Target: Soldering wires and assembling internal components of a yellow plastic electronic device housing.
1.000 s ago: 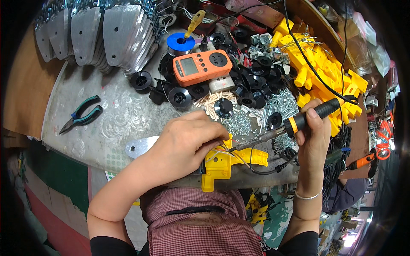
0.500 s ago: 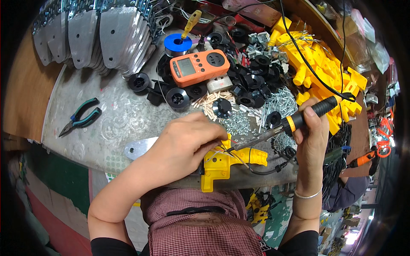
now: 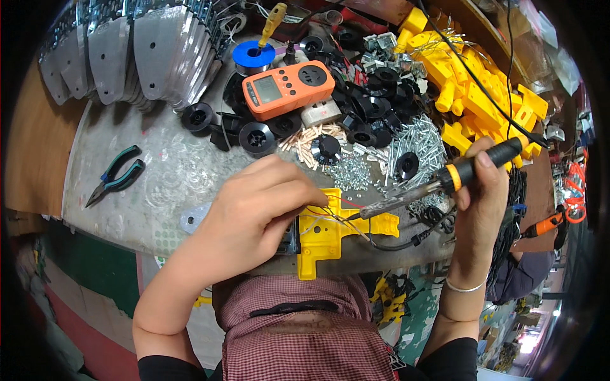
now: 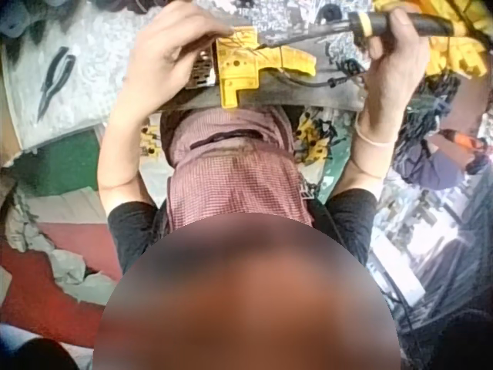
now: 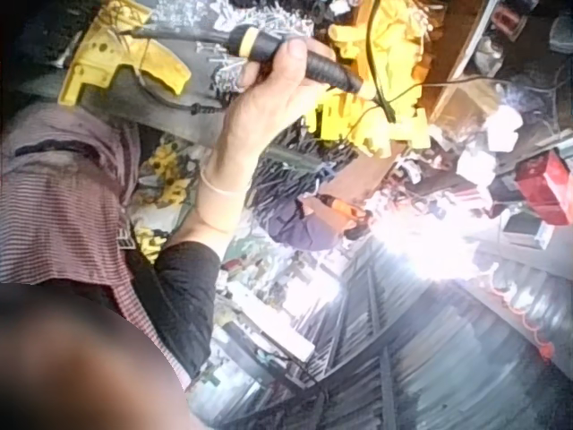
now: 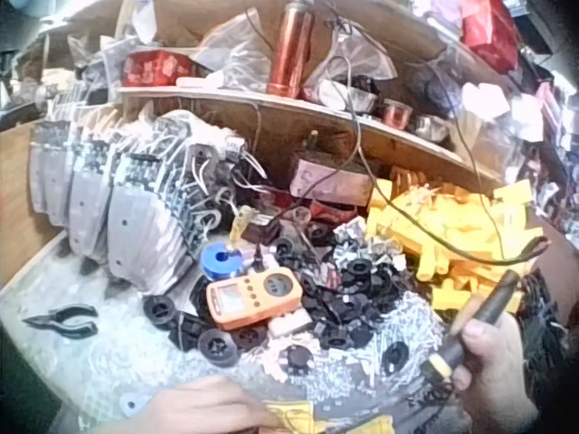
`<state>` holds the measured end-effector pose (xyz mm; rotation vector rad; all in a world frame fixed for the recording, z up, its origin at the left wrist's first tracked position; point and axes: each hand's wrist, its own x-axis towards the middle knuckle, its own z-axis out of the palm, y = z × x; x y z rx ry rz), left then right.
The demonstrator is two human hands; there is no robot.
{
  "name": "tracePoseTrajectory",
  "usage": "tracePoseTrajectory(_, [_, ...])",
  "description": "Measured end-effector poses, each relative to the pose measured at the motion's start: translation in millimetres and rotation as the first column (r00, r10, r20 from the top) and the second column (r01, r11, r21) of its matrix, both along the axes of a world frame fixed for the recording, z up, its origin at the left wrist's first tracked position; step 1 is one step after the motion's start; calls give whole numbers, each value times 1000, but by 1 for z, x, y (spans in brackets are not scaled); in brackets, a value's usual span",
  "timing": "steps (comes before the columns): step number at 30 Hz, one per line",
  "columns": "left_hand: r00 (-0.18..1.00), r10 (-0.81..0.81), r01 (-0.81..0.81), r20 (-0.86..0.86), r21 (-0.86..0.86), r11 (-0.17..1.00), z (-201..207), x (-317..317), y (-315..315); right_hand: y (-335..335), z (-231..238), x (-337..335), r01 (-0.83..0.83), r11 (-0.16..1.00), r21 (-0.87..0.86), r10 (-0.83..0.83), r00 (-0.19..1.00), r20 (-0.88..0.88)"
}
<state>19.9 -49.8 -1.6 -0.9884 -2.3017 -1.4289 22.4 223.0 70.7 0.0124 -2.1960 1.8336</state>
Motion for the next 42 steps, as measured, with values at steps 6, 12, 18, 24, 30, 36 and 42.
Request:
tracePoseTrajectory(6, [994, -63, 60, 94, 28, 998, -2, 16, 3, -1, 7, 25, 76, 996, 44, -76, 997, -9])
tracePoseTrajectory(12, [996, -23, 22, 90, 18, 1000, -5, 23, 22, 0, -1, 33, 87, 996, 27, -86, 996, -16])
tracePoseTrajectory(18, [998, 47, -48, -35, -23, 999, -11, 19, 28, 0, -9, 29, 79, 996, 45, -79, 997, 1])
tracePoseTrajectory(24, [996, 89, -90, -20, -40, 995, -9, 20, 29, -1, -8, 28, 38, 999, -16, -38, 999, -8])
tracePoseTrajectory(30, [996, 86, -88, -36, -53, 995, -8, 20, 30, 0, -8, 29, 6, 1000, 25, -6, 1000, -10])
tracePoseTrajectory(36, [996, 72, -75, -58, -50, 996, -9, 21, 30, -3, -7, 31, 1, 999, 43, -1, 1000, -5])
tracePoseTrajectory(42, [995, 85, -87, -61, -38, 995, -7, 21, 30, -4, -5, 33, 33, 998, 49, -33, 999, 1])
